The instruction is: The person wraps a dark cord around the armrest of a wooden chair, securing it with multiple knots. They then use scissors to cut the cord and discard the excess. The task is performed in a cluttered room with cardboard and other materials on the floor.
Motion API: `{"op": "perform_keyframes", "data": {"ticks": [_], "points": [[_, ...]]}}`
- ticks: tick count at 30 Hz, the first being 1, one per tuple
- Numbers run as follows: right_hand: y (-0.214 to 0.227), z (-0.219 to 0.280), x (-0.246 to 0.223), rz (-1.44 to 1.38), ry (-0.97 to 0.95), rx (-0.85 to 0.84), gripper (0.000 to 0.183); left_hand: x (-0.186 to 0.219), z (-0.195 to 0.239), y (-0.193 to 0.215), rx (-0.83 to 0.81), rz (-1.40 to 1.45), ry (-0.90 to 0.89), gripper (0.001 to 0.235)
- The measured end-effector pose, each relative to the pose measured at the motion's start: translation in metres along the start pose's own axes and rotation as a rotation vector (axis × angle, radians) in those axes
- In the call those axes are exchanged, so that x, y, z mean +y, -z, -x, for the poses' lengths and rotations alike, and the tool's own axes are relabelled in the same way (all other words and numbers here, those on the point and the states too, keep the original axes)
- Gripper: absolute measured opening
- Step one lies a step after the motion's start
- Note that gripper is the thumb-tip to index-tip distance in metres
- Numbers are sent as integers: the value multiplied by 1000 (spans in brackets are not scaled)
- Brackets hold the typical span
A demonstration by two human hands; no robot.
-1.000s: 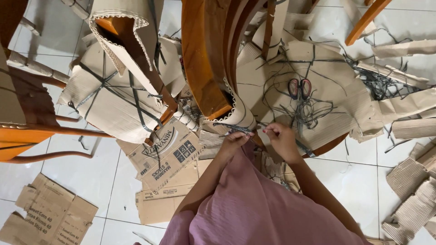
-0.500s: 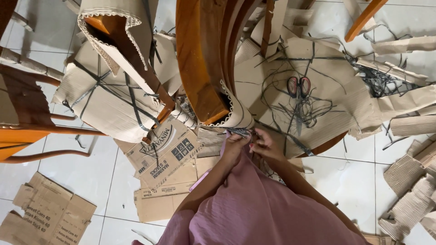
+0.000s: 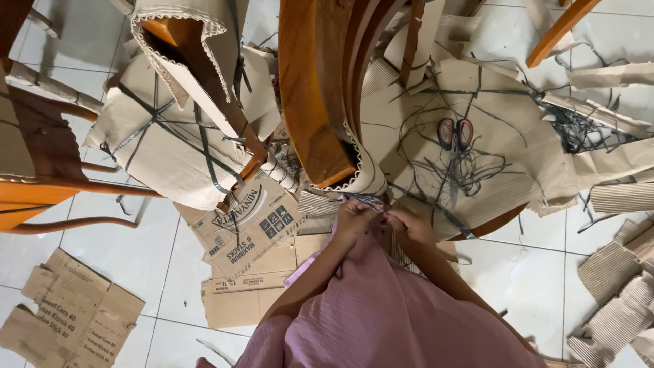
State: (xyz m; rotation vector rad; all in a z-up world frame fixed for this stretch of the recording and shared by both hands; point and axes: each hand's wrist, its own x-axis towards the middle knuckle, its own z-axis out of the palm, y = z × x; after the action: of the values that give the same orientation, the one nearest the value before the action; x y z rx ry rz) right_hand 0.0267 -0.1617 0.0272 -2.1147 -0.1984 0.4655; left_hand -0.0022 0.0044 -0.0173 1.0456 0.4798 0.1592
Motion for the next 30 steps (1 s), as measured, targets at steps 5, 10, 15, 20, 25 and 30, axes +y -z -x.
{"op": "perform_keyframes", "data": {"ticks": [5,10,15,20,25,30], "points": [[20,-9,-30,391,855,443,11,27,7,-14,18,-103,-23,11],[14,-32,-17,453,915,495,9,19,7,-10,21,-160,-56,11],[-4,-33,-19,-49,696,309,21,18,10,-9,22,-148,-30,13],[-19,-37,-2,-203,260,271,18,-1,5,0,44,-153,-56,17],[-8,-34,-15,-40,470,280,21,8,16,-2,33,-160,-80,21],[2,-16,-53,-37,519,212,22,34,22,-14,47,-108,-82,22]]}}
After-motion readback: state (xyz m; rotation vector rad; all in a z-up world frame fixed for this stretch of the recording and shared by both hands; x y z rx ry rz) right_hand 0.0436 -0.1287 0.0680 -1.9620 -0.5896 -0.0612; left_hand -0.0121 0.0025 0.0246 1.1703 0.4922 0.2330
